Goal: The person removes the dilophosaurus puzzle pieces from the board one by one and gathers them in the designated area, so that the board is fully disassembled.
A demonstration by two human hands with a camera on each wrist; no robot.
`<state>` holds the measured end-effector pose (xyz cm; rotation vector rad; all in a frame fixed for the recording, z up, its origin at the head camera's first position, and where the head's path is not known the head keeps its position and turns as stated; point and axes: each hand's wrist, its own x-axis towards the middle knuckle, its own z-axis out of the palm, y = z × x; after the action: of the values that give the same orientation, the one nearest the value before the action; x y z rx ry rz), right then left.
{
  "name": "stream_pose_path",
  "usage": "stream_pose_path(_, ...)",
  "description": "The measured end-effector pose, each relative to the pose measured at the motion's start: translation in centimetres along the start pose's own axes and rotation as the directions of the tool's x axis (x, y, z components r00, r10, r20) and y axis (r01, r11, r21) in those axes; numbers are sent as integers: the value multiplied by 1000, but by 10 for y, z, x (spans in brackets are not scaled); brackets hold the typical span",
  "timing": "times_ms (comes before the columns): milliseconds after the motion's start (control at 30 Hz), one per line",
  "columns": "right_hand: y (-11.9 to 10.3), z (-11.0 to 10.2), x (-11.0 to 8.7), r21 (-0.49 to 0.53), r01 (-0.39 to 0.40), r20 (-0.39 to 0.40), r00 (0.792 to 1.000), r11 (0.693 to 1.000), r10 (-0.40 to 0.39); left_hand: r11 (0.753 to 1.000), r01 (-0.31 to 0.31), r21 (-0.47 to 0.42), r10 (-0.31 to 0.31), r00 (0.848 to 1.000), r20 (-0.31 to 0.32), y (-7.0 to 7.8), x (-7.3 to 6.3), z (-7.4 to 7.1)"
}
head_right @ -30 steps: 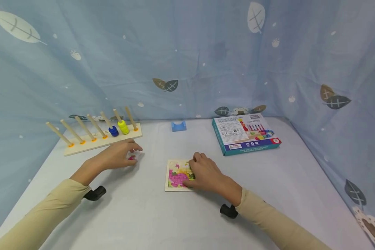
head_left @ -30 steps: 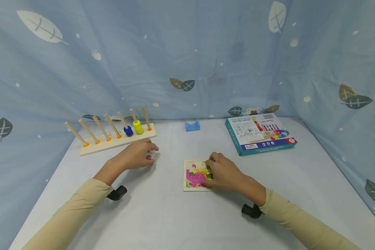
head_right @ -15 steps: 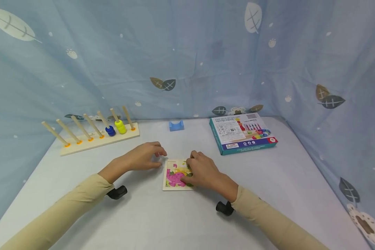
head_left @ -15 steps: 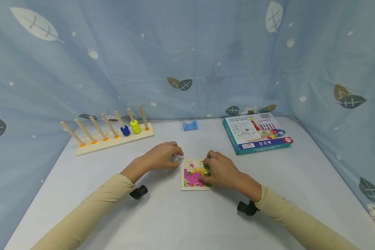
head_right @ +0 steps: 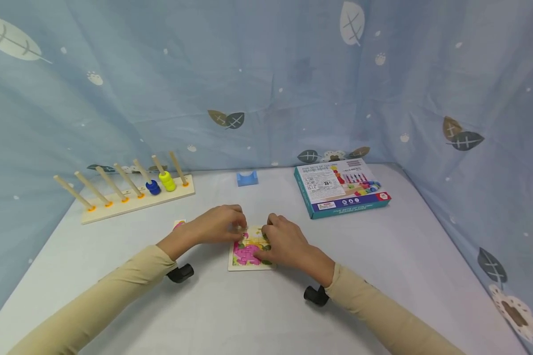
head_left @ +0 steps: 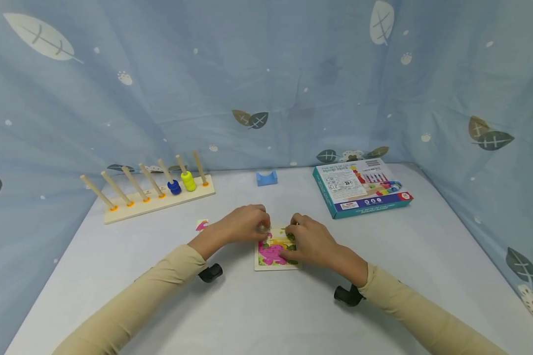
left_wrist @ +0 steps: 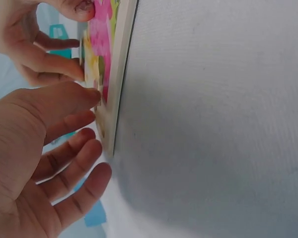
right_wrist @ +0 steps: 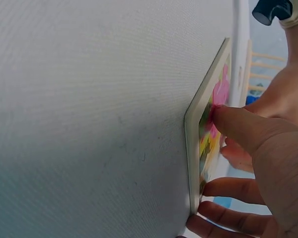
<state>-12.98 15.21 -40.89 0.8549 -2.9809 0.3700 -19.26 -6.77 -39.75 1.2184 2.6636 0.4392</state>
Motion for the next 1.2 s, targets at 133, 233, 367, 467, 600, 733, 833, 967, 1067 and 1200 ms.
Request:
stream_pose_path(133,0,1,0,-6,8,-14,1000,1000,-8,1000,2,12,-2,1000,-15,3,2,3)
stream_pose_path(233,2,3,0,-13,16,-28,999,1000,-17,1000,-4,18,4,1000,-16,5,4,4)
stream_pose_path(367,2,2,-1,-7,25,-31,999,1000,-25,1000,-7,9,7,1000,-7,7,5,3)
stream_pose_path(467,2,2,-1,4,29,-28,999,1000,-28,1000,1,-9,-1,1000,-1,8,5,4)
stream_pose_path(600,1,1,-2,4,26,-27,999,1000,-26,1000,21,-18,-21,1000,2,8,6,5)
stream_pose_path(733,1,2,-2,-6,22,-25,999,1000,-22,1000,26,-9,-26,1000,-9,7,7,6)
stream_pose_path(833,1,2,-2,-14,20,-28,999,1000,-20,1000,26,-8,-26,1000,-16,7,7,6)
stream_pose_path(967,2,3,-2,-22,23,-33,999,999,-24,999,35,-13,-36,999,-18,7,7,6)
stream_pose_path(1067,2,2,-2,-17,25,-29,999,1000,-26,999,34,-32,-35,999,-13,9,8,7)
stream_pose_path(1200,1,1,-2,-10,25,-17,1000,1000,-25,999,4,-48,-4,1000,4,12,10,8)
